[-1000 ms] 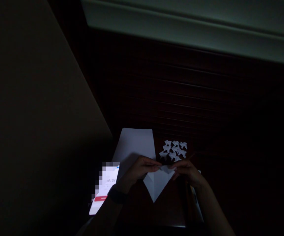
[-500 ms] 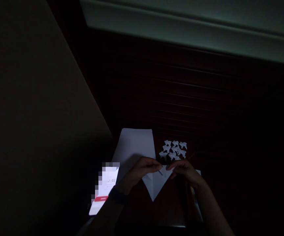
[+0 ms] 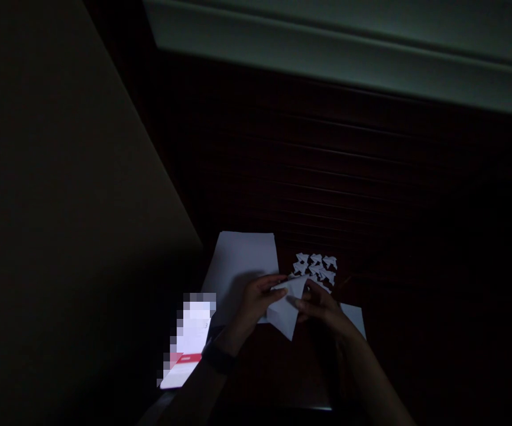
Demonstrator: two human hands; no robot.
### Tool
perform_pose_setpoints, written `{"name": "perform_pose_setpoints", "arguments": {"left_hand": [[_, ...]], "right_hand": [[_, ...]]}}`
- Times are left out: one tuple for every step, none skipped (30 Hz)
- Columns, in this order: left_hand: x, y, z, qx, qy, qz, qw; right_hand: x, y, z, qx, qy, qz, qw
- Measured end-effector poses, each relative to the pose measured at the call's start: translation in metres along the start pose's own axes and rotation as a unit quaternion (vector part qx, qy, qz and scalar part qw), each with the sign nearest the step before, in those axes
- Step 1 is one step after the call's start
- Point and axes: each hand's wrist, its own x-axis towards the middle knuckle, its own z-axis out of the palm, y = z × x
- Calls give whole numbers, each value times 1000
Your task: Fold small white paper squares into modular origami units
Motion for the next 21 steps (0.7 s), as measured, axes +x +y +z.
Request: {"name": "perform_pose_setpoints", "arguments": {"left_hand": [[1,-2,2,2,8,7,1000],[1,-5,3,7,17,13,1000],[2,-7,5,15,20,16,1000],[2,-10,6,22,22,17,999],[3,-11,6,28,25,18,999],[3,-13,7,35,27,17,999],[3,-14,7,42,29,17,999],[3,-14,6,50,28,18,998],[3,-14,6,59,23,21,998],[3,-15,5,70,17,28,997],[3,-15,5,82,14,38,996],[3,-16,5,95,15,50,994],[3,-17,5,107,20,61,992],[3,-18,6,117,27,70,990],[4,-18,6,124,32,75,989],[4,-19,6,129,33,77,988],[4,-19,7,131,31,76,988],[4,-19,7,131,27,73,988],[4,-18,7,129,26,69,989],[5,-18,7,126,28,64,989],[5,-17,7,121,33,60,990]], "right_hand": [[3,3,4,-14,24,-13,1000],[5,6,8,-37,54,-28,997],[8,8,10,-66,83,-34,994],[10,11,11,-90,110,-37,989],[12,12,11,-109,131,-39,985],[13,14,9,-124,145,-40,981],[15,15,6,-133,151,-43,979],[15,17,3,-144,150,-48,977],[16,18,0,-160,142,-52,975],[16,19,-2,-184,128,-56,973],[15,20,-4,-211,110,-60,969],[15,21,-5,-239,86,-65,965],[15,22,-4,-263,59,-71,960],[14,24,-3,-279,31,-78,956],[14,25,-2,-290,5,-87,953],[13,26,0,-297,-16,-96,950],[13,27,2,-303,-29,-104,947],[13,28,3,-311,-32,-108,944],[13,29,4,-321,-26,-108,941],[13,31,4,-330,-13,-104,938],[14,32,4,-339,0,-99,936]]}}
